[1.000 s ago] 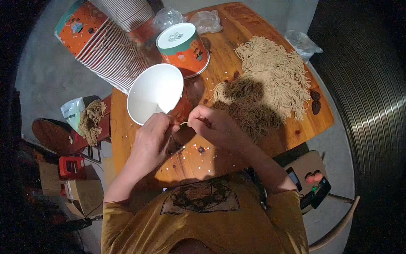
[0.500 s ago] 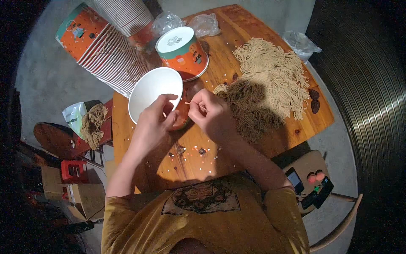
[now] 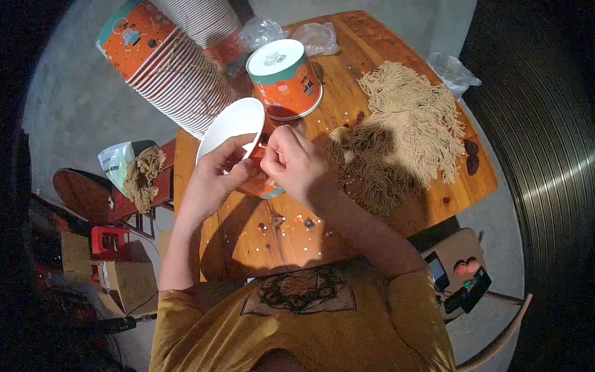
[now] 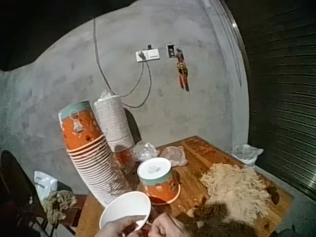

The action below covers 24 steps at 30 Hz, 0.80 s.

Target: Threading and tying rope handles onto decorative paper buckets.

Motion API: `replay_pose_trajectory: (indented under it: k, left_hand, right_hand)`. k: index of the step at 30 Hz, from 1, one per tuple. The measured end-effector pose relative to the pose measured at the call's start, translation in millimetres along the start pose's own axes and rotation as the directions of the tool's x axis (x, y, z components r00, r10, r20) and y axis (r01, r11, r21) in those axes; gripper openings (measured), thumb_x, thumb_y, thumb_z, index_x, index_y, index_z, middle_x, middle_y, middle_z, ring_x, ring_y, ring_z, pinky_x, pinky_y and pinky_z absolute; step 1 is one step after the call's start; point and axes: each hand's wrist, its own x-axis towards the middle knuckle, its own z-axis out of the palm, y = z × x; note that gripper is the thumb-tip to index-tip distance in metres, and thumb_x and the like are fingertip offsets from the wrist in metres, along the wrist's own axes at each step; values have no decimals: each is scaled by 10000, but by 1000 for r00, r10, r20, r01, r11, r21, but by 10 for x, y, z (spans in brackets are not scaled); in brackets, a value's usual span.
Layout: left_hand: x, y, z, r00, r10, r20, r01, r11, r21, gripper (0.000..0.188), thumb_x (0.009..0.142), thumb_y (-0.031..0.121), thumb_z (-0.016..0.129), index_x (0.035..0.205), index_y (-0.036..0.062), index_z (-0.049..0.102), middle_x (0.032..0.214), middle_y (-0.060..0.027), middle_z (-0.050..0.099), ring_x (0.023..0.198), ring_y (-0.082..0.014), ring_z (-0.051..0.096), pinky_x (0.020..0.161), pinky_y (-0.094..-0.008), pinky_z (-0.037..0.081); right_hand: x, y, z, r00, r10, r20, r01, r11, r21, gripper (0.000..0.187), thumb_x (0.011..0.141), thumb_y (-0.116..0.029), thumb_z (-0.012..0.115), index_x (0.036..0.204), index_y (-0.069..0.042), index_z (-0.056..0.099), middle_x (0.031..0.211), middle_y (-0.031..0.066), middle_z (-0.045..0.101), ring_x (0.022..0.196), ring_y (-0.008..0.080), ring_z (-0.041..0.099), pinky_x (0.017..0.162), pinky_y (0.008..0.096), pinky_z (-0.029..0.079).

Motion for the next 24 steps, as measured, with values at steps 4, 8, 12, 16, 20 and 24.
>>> replay_pose_trajectory:
  k: [4,8,12,16,20,24]
  left_hand:
    - [-12,55,-9,1000,2,3,-2,1000,12,368,834,72,552,1194,2,538,785,-31,550,691,-85,513,640,-248,478]
    - [-23,40,-19,1000,6,5,-7,1000,18,371,835,73,553,1197,-6,531,782,-32,549,691,-86,516,631,-245,478]
    - [-19,63,1,1000,-11,17,12,999,-30,375,837,76,552,1203,-4,526,777,-35,550,692,-86,518,635,-244,475]
    - [-1,39,8,997,57,52,-61,995,79,348,861,96,552,1196,7,532,793,-33,554,696,-80,518,631,-240,491]
    - [72,21,46,966,-169,197,219,937,-272,303,917,158,530,1183,13,539,800,-40,562,697,-79,514,654,-237,478]
    - [260,-294,123,977,88,192,-83,996,-34,232,936,172,503,1070,-9,557,815,-36,590,719,-93,530,681,-279,469]
  right_hand:
    - [11,11,29,999,-36,-26,35,999,-24,168,698,44,622,746,-43,486,622,16,476,530,88,443,482,242,385]
    - [16,-3,33,1000,-17,-1,17,1000,3,162,703,46,617,747,-42,489,631,17,479,540,85,447,490,237,387]
    - [8,18,30,1000,8,15,-8,1000,4,153,708,42,614,749,-42,493,638,20,483,546,88,453,494,240,389]
    - [-13,56,36,1000,-15,-1,15,999,-33,148,708,38,616,746,-40,495,630,26,478,545,93,454,493,246,389]
    - [-71,86,-17,999,32,9,-32,998,-48,145,710,32,617,736,-33,491,619,31,469,540,95,449,490,247,387]
    - [-127,162,-31,996,75,46,-73,997,-41,154,742,-15,626,763,-43,476,635,86,508,523,204,518,486,319,414]
